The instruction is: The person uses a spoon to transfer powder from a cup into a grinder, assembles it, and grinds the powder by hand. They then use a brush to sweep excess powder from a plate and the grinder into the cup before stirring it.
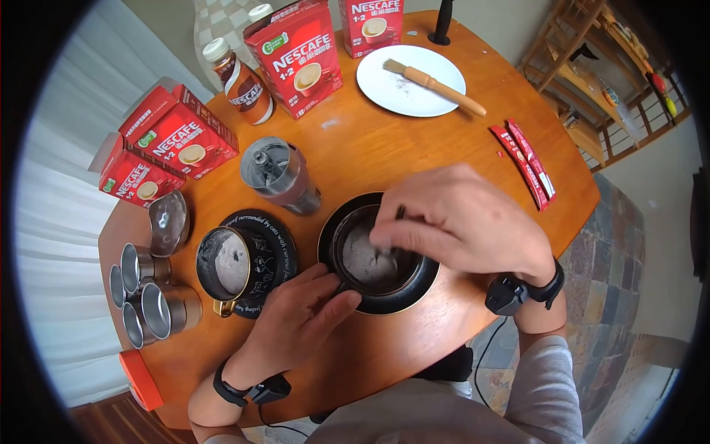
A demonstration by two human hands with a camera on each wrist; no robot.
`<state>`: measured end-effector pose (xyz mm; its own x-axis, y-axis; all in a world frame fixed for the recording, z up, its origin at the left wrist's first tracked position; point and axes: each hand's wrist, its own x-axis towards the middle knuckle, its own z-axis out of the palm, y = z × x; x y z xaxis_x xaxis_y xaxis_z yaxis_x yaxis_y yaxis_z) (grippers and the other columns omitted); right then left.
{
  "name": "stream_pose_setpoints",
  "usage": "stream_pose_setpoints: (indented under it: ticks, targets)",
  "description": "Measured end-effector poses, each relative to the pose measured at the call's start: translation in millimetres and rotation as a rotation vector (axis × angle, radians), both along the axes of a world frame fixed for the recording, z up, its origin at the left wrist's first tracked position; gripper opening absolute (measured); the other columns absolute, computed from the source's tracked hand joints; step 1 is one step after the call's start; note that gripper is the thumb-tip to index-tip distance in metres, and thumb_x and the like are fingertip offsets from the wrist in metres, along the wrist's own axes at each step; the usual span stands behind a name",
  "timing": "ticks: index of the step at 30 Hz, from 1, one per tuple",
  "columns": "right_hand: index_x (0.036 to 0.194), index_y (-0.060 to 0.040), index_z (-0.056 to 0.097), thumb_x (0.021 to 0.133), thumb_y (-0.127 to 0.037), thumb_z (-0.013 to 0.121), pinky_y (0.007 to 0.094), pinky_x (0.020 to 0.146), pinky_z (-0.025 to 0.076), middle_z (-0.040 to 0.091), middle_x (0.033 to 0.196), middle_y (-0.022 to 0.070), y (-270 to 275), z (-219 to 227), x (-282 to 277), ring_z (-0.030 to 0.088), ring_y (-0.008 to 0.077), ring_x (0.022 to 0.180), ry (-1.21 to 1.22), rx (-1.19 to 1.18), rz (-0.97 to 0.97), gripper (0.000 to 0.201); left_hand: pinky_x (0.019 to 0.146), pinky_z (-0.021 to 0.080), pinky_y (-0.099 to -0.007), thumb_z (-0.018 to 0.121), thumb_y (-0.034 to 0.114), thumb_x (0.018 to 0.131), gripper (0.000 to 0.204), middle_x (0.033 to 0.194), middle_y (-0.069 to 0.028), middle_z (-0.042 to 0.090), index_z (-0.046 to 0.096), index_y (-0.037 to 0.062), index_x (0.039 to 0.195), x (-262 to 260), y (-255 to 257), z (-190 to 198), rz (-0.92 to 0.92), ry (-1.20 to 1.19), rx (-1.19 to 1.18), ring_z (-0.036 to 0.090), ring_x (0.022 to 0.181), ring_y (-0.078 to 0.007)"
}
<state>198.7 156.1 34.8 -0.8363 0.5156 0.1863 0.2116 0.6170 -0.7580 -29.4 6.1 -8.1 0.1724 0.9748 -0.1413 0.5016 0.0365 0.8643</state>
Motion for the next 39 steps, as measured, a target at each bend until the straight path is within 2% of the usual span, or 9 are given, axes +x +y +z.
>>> stream_pose_setpoints:
  ticks: [5, 8, 13, 16, 20, 23, 26, 29, 39]
  targets:
    - [0.093, -0.002, 0.073, 0.095, -0.014, 0.073, 0.043, 0.07, 0.054, 0.071, 0.082, 0.0138, -4.5, -10.1, -10.2, 0.07, 0.0364, 0.077, 0.149, 0.197, -0.084, 0.012, 0.06, 0.042, -0.0393, 0.069, 0.025, 0.104, 0.031, 0.083, -0.0127, 0.051, 0.064, -0.0019, 0.089, 0.7, 0.4, 1.5, -0.003, 0.001, -0.006, 0.054, 0.066, -0.0278]
    - [0.093, -0.0017, 0.072, 0.096, -0.015, 0.072, 0.0432, 0.07, 0.054, 0.07, 0.082, 0.0136, -3.3, -3.4, -1.9, 0.069, 0.0365, 0.079, 0.034, 0.043, 0.026, 0.013, 0.06, 0.042, -0.0393, 0.069, 0.025, 0.105, 0.032, 0.082, -0.0125, 0.051, 0.064, -0.0022, 0.088, -0.7, 0.0, -3.2, 0.0, -0.004, 0.013, 0.054, 0.065, -0.0275]
    - [0.093, -0.0015, 0.071, 0.096, -0.017, 0.072, 0.044, 0.07, 0.053, 0.069, 0.082, 0.0145, -2.3, -4.0, -5.7, 0.068, 0.0372, 0.078, 0.021, 0.199, -0.118, 0.016, 0.06, 0.041, -0.0394, 0.069, 0.025, 0.104, 0.032, 0.081, -0.0122, 0.05, 0.064, -0.0021, 0.088, -0.9, 0.5, -2.3, -0.01, 0.011, 0.017, 0.052, 0.065, -0.0272]
    - [0.094, -0.0016, 0.072, 0.097, -0.018, 0.072, 0.0437, 0.069, 0.053, 0.07, 0.082, 0.0147, -4.0, -4.9, -6.8, 0.068, 0.037, 0.078, 0.062, 0.069, -0.009, 0.016, 0.06, 0.041, -0.0394, 0.07, 0.025, 0.104, 0.033, 0.081, -0.012, 0.05, 0.063, -0.002, 0.087, -0.6, 0.1, -2.9, -0.002, 0.0, 0.016, 0.052, 0.065, -0.0272]
    - [0.094, -0.0022, 0.072, 0.097, -0.018, 0.072, 0.0435, 0.069, 0.053, 0.07, 0.082, 0.0142, -3.6, -1.6, -4.3, 0.069, 0.0369, 0.078, -0.013, 0.153, -0.115, 0.016, 0.06, 0.042, -0.0397, 0.07, 0.025, 0.104, 0.033, 0.081, -0.0117, 0.05, 0.063, -0.0019, 0.087, -0.1, 0.9, -1.6, -0.005, 0.0, 0.004, 0.052, 0.066, -0.0276]
    - [0.095, -0.0024, 0.072, 0.097, -0.018, 0.072, 0.0438, 0.07, 0.053, 0.071, 0.083, 0.0138, -4.7, -2.7, -7.5, 0.069, 0.0368, 0.078, 0.039, 0.083, -0.02, 0.016, 0.061, 0.042, -0.04, 0.07, 0.025, 0.104, 0.032, 0.082, -0.0118, 0.05, 0.063, -0.0017, 0.088, -1.8, 0.1, -2.9, -0.006, 0.011, 0.007, 0.053, 0.067, -0.0279]
    - [0.096, -0.0026, 0.072, 0.097, -0.018, 0.072, 0.044, 0.07, 0.053, 0.071, 0.084, 0.0139, -2.8, -7.8, -7.6, 0.069, 0.0368, 0.078, 0.104, 0.246, -0.119, 0.015, 0.061, 0.042, -0.0401, 0.069, 0.025, 0.104, 0.032, 0.082, -0.0122, 0.05, 0.063, -0.0016, 0.088, -1.1, -0.2, -2.5, -0.01, 0.005, 0.003, 0.053, 0.067, -0.028]
    - [0.095, -0.0027, 0.071, 0.096, -0.017, 0.072, 0.0443, 0.07, 0.053, 0.07, 0.083, 0.0141, -2.2, -3.4, -2.7, 0.068, 0.0369, 0.078, 0.023, 0.153, -0.008, 0.015, 0.061, 0.042, -0.0403, 0.069, 0.025, 0.105, 0.032, 0.083, -0.0124, 0.05, 0.063, -0.0017, 0.089, -0.9, -0.2, -3.1, 0.003, -0.019, 0.005, 0.052, 0.068, -0.0282]
    - [0.094, -0.0026, 0.071, 0.097, -0.018, 0.072, 0.0443, 0.069, 0.052, 0.068, 0.08, 0.0142, -6.2, -8.0, -8.9, 0.067, 0.0374, 0.077, 0.074, 0.134, -0.047, 0.016, 0.061, 0.041, -0.0415, 0.069, 0.026, 0.105, 0.033, 0.082, -0.0129, 0.05, 0.063, -0.0015, 0.087, -0.3, 0.6, -1.2, -0.001, -0.008, -0.021, 0.052, 0.067, -0.0298]
